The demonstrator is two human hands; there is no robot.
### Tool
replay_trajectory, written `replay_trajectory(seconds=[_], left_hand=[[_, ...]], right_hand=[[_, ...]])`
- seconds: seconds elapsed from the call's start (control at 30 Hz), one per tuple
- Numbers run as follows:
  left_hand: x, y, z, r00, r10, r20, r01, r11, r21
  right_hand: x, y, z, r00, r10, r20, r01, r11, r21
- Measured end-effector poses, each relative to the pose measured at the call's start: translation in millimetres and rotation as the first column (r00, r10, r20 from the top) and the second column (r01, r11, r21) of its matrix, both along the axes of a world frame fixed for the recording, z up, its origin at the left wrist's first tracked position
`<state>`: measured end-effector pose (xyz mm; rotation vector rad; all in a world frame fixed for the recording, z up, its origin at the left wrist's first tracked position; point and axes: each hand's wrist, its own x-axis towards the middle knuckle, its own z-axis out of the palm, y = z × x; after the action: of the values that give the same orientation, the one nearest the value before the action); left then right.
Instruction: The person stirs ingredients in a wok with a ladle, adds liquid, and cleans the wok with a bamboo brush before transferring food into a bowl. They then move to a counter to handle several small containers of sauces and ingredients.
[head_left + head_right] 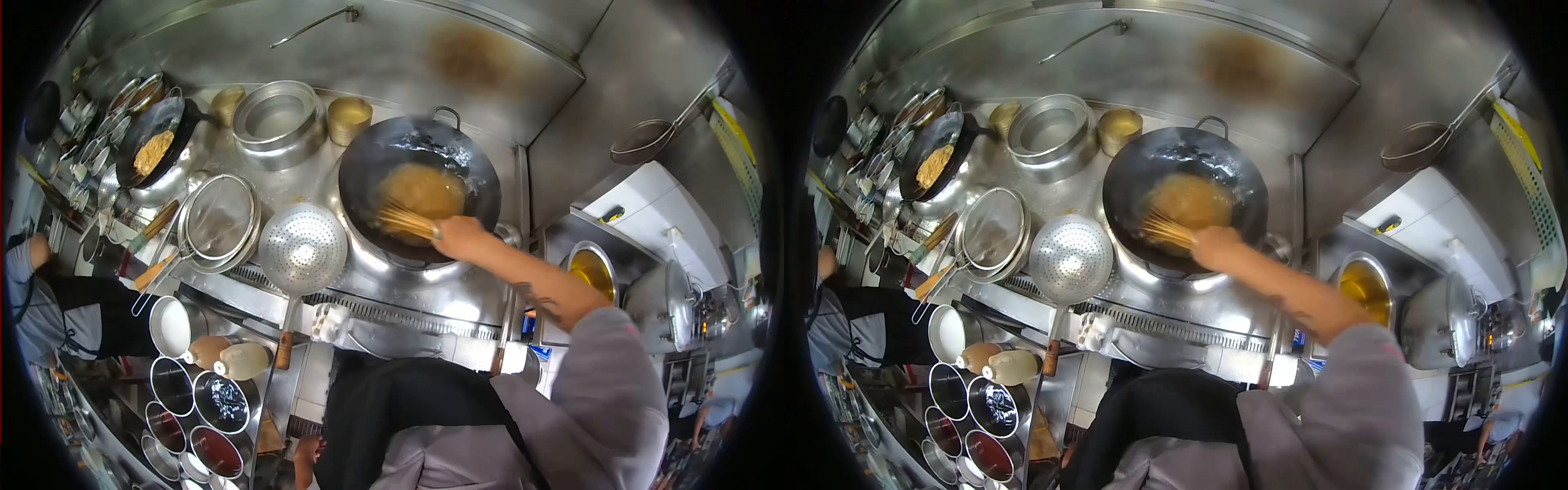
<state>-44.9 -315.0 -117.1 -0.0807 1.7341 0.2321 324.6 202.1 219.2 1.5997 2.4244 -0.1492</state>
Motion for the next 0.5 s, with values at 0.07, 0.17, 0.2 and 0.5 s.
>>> replay_trajectory(seconds=[0.07,0.17,0.2,0.5], left_hand=[[-15,-3,0,0.995,-0.101,-0.024,0.103,0.986,0.131],[-24,-21,-6,0.906,-0.387,-0.173,0.422,0.781,0.461],[-25,-23,-9,0.855,-0.456,-0.247,0.511,0.664,0.546],[-16,-17,-22,0.930,-0.336,-0.150,0.366,0.806,0.466]], right_hand=[[34,37,0,0.984,0.001,0.176,-0.006,1.000,0.026],[45,99,-35,0.983,-0.164,0.084,0.153,0.980,0.128],[44,108,-41,0.968,-0.253,0.003,0.248,0.953,0.172],[58,107,15,0.974,-0.188,0.130,0.181,0.981,0.066]])
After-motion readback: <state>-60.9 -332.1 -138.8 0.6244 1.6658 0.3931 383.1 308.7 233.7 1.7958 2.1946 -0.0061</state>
